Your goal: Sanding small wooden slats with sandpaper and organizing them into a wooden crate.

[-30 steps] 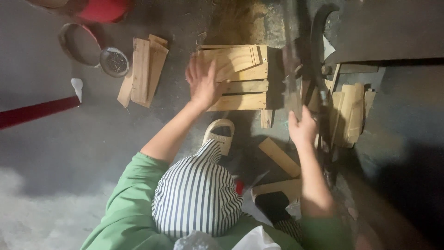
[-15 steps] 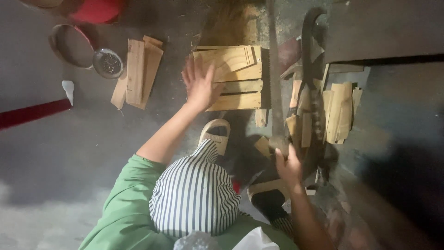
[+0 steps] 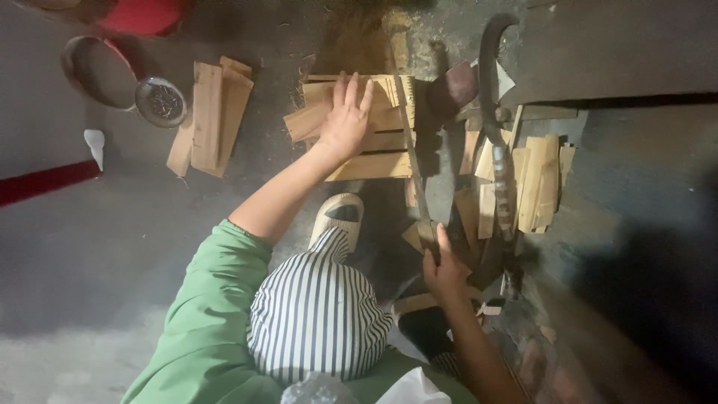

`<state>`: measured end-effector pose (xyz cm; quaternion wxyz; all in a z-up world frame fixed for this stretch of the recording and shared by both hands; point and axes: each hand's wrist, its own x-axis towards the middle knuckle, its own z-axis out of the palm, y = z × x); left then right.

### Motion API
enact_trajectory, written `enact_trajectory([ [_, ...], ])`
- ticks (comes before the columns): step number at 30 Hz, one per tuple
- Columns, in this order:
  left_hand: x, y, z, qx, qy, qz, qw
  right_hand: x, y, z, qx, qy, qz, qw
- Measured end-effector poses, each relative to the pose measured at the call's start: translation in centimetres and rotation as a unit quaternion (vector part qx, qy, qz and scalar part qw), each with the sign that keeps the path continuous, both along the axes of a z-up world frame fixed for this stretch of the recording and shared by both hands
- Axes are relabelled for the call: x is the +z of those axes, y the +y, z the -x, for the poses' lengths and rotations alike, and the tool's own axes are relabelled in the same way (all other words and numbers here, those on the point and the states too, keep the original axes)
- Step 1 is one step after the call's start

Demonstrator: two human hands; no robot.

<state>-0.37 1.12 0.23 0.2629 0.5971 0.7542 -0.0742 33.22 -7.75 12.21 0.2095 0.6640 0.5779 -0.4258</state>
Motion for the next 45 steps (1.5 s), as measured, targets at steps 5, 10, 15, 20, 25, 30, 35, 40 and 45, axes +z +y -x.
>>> enact_trajectory([
  [5, -2.9, 1.0, -0.3, -0.003, 0.013, -0.029, 0.999, 0.0, 0.0, -0.1, 0.110, 0.053, -0.045, 0.992],
  [10, -5.0, 0.8, -0.8, 0.006, 0.035, -0.097, 0.995, -0.8, 0.1, 0.2, 0.078, 0.049, -0.019, 0.996],
  [15, -4.1, 1.0, -0.6, -0.005, 0.039, -0.084, 0.996, -2.2, 0.0, -0.5, 0.160, 0.015, -0.087, 0.983],
  [20, -5.8, 0.6, -0.3, -0.029, 0.037, -0.113, 0.992, 0.3, 1.0, 1.4, 0.074, 0.008, 0.021, 0.997],
  [25, -5.4, 0.3, -0.3, -0.027, 0.044, -0.115, 0.992, 1.0, 0.8, 2.3, 0.007, 0.010, 0.080, 0.997],
  [30, -5.2, 0.3, -0.3, -0.017, 0.024, -0.054, 0.998, -0.3, -0.3, 1.0, 0.027, 0.070, 0.042, 0.996],
  [35, -5.5, 0.1, -0.3, -0.013, 0.037, -0.131, 0.991, 0.2, 0.2, 1.4, -0.010, 0.037, 0.048, 0.998],
  [40, -4.0, 0.5, -0.2, -0.009, 0.014, -0.092, 0.996, -3.2, -1.4, -1.5, 0.043, 0.121, -0.038, 0.991],
  [45, -3.8, 0.9, -0.6, -0.003, 0.011, -0.063, 0.998, 0.7, 0.2, 1.5, -0.020, 0.072, 0.079, 0.994],
])
